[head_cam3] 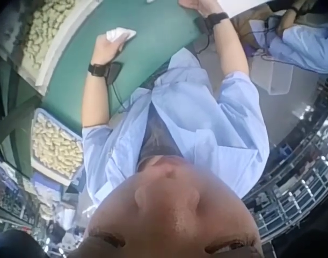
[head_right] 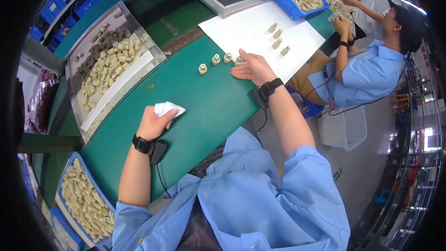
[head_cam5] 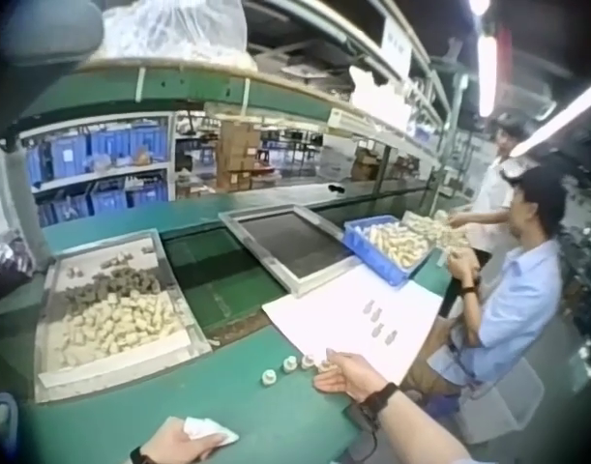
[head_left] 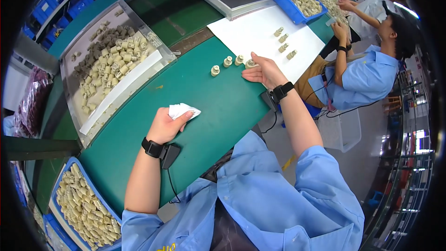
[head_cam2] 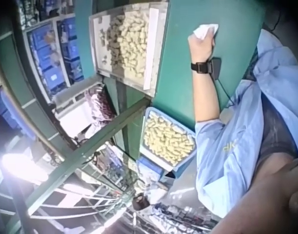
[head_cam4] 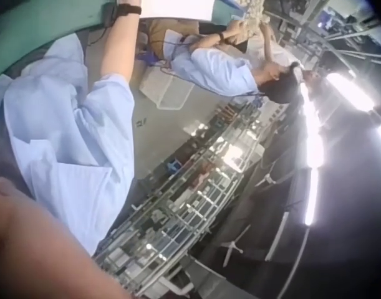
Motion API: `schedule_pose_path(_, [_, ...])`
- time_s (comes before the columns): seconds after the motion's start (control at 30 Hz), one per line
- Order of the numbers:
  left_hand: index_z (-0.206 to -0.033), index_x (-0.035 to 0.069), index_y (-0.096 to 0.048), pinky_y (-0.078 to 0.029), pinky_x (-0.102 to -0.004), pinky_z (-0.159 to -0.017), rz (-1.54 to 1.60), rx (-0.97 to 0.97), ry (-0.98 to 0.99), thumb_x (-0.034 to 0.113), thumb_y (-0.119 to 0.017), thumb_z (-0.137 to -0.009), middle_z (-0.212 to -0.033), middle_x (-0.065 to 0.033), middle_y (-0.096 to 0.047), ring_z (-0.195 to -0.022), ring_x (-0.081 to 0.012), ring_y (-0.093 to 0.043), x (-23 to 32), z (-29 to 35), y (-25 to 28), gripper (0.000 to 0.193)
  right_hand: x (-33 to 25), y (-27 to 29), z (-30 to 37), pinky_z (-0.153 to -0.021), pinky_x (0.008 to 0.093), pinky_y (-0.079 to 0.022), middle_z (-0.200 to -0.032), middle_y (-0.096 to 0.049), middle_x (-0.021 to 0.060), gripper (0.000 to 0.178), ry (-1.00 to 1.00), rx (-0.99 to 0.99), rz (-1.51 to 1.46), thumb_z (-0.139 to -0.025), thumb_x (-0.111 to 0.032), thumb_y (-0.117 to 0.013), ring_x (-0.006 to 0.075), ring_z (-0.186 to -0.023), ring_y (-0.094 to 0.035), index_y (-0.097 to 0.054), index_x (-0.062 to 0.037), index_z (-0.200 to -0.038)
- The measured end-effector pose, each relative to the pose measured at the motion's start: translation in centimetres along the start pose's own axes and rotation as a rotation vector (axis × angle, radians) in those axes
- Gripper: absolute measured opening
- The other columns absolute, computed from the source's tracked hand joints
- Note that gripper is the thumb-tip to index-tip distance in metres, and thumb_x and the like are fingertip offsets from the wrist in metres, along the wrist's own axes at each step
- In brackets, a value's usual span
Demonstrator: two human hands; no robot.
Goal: The person picks up plastic components from a tray, wipes each one with a cloth, and arranges them into rows on a white surface.
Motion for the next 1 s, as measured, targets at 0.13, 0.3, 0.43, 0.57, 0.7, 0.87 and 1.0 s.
schedule_pose_path(0.13, [-0.081,0.003,-0.066,-0.034,-0.0210,-0.048,0.006,-0.004,0.000,0.015,-0.063,-0.093,-0.058,0.0047,-0.055,-0.051,-0.0030,-0.045,-0.3,0.0,0.2,0.017,1.9,-1.7,2.9,-0.066,0.0342,-0.061,-0.089,-0.067,0.0261,0.043,-0.065,-0.134,-0.086,-0.097,-0.034,-0.053,0.0292,-0.078,-0.071,-0.047,0.0045,-0.116])
schedule_pose_path(0.3, [-0.081,0.003,-0.068,-0.036,-0.0219,-0.049,0.023,-0.019,0.009,0.019,-0.067,-0.091,-0.058,0.0047,-0.055,-0.053,-0.0033,-0.046,0.3,-0.2,-0.1,0.019,3.5,-7.4,8.4,-0.073,0.0340,-0.060,-0.091,-0.069,0.0226,0.031,-0.069,-0.456,-0.031,-0.097,-0.028,-0.052,0.0282,-0.082,-0.071,-0.053,0.0005,-0.110])
schedule_pose_path(0.43, [-0.082,0.003,-0.068,-0.036,-0.0218,-0.049,-0.014,-0.015,0.015,0.020,-0.067,-0.091,-0.058,0.0051,-0.055,-0.053,-0.0032,-0.046,-0.2,-0.5,-0.1,0.019,5.6,-8.8,8.1,-0.074,0.0326,-0.059,-0.090,-0.069,0.0203,0.026,-0.063,-0.465,0.116,-0.096,-0.022,-0.053,0.0265,-0.083,-0.071,-0.055,0.0003,-0.109])
schedule_pose_path(0.57, [-0.082,0.003,-0.068,-0.035,-0.0219,-0.049,-0.015,-0.003,0.065,0.021,-0.067,-0.091,-0.058,0.0055,-0.054,-0.052,-0.0030,-0.045,-0.1,-0.4,0.0,0.020,5.6,-8.8,7.8,-0.073,0.0318,-0.059,-0.089,-0.069,0.0187,0.024,-0.122,-0.485,0.055,-0.096,-0.019,-0.055,0.0252,-0.081,-0.071,-0.056,0.0003,-0.109])
schedule_pose_path(0.7, [-0.082,0.004,-0.069,-0.035,-0.0219,-0.048,-0.023,-0.009,0.044,0.021,-0.066,-0.092,-0.058,0.0057,-0.054,-0.052,-0.0027,-0.045,-0.1,-0.3,0.1,0.019,5.7,-9.0,7.9,-0.073,0.0320,-0.059,-0.090,-0.069,0.0183,0.023,-0.145,-0.477,0.061,-0.095,-0.019,-0.056,0.0249,-0.081,-0.071,-0.056,0.0003,-0.108])
schedule_pose_path(0.87, [-0.083,0.004,-0.069,-0.035,-0.0218,-0.048,0.026,-0.009,0.031,0.020,-0.066,-0.092,-0.057,0.0058,-0.054,-0.052,-0.0025,-0.045,-0.4,0.0,-0.1,0.019,5.8,-9.2,8.1,-0.074,0.0321,-0.060,-0.091,-0.069,0.0187,0.023,-0.141,-0.464,0.154,-0.095,-0.019,-0.058,0.0246,-0.083,-0.071,-0.057,0.0007,-0.107])
schedule_pose_path(1.0, [-0.084,0.004,-0.069,-0.034,-0.0215,-0.048,0.033,-0.034,0.047,0.019,-0.066,-0.092,-0.058,0.0056,-0.054,-0.052,-0.0026,-0.046,-0.6,-0.1,0.1,0.018,5.6,-9.1,8.1,-0.074,0.0323,-0.060,-0.091,-0.069,0.0188,0.024,-0.115,-0.476,0.157,-0.094,-0.018,-0.060,0.0244,-0.083,-0.071,-0.058,0.0013,-0.107])
Point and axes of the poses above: each hand's wrist, its own z-axis away from the middle knuckle, its own y-axis out of the back of the hand, x = y × z, the point moved 5 cm from there along -z, towards the middle knuckle
